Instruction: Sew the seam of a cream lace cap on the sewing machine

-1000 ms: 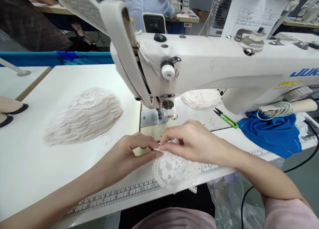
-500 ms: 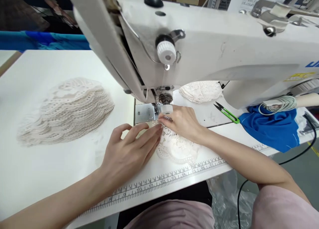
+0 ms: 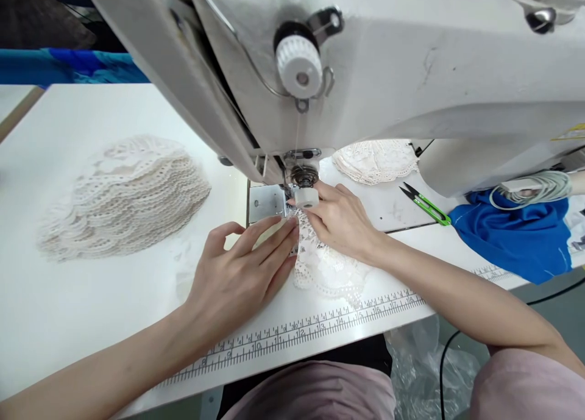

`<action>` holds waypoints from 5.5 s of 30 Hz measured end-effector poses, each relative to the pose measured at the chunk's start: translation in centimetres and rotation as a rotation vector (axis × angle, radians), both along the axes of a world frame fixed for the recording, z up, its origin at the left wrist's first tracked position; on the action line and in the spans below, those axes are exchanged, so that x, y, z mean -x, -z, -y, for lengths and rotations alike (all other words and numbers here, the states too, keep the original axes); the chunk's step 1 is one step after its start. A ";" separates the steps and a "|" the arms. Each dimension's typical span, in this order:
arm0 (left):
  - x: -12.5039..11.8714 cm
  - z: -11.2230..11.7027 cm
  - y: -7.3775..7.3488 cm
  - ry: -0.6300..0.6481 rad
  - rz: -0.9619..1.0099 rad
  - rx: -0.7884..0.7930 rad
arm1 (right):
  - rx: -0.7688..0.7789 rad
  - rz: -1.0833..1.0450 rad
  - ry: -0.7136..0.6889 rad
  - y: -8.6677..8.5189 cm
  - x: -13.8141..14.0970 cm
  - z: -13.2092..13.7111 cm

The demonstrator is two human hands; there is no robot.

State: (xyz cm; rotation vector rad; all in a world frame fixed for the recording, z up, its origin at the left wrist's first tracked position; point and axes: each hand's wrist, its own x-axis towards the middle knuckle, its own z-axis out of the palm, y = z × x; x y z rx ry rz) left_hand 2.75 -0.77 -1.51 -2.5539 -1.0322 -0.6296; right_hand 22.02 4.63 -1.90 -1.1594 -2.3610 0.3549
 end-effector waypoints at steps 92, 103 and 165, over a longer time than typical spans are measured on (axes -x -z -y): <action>0.3 -0.3 -0.3 -0.118 -0.034 0.088 | -0.328 0.319 -0.023 0.3 -0.6 -0.5; 0.4 -0.4 -0.2 -0.104 -0.035 0.081 | -0.006 0.106 0.022 -0.5 -0.1 -0.4; -0.2 -0.2 0.2 -0.148 -0.084 0.018 | -0.457 0.379 0.032 -0.3 -0.6 -0.5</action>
